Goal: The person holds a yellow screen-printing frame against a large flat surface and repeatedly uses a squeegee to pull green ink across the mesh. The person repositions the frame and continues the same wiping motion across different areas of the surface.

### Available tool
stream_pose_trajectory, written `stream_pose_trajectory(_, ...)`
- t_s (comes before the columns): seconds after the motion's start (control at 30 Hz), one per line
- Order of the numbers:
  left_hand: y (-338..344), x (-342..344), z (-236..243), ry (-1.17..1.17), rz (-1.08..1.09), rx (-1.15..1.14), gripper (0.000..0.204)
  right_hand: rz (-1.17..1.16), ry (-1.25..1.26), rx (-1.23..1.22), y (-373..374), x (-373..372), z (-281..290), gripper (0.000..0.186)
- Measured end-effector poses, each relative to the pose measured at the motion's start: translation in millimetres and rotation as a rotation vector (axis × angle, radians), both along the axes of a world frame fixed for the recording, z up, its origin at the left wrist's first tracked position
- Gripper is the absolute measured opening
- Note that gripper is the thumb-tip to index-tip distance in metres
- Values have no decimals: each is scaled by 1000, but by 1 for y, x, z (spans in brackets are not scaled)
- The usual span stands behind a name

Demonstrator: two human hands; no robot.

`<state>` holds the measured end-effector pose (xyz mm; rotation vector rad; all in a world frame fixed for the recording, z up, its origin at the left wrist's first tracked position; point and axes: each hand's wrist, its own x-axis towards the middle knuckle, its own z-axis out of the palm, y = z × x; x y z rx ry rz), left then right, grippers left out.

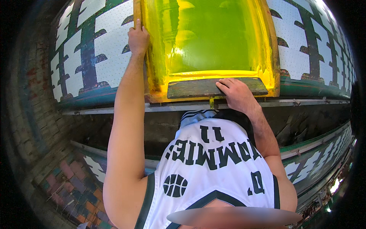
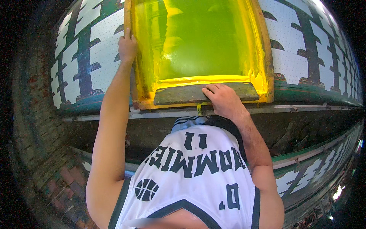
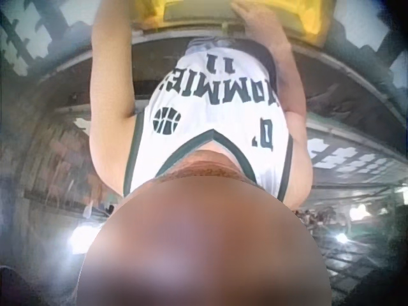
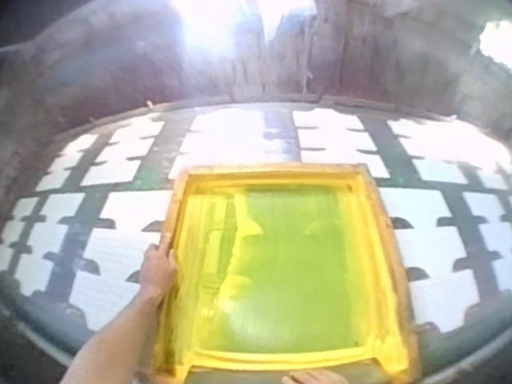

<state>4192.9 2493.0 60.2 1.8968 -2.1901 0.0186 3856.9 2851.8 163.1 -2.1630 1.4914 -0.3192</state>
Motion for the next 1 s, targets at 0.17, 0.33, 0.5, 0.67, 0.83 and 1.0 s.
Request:
stream_pose_trajectory(0.17, 5, -4, 11, 1, 1, 42, 53, -133, 135, -57, -10, 25, -10, 48)
stream_pose_trajectory(0.33, 4, -5, 16, 1, 4, 53, 53, -288, 244, -63, -14, 49, -20, 45)
stream_pose_trajectory(0.5, 1, -2, 15, 15, -20, 55, 53, -381, 265, -179, -62, 50, -36, 45)
stream_pose_trajectory(0.67, -1, -3, 14, -7, -32, 51, 55, -394, 379, -147, -178, 17, -52, 36)
stream_pose_trajectory(0.83, 0, -6, 15, -50, -29, 33, 57, -333, 415, -277, -307, -23, -63, 13)
stream_pose_trajectory(1.0, -2, -9, 15, -82, -6, 75, 58, -378, 502, -61, -422, -58, -75, 28)
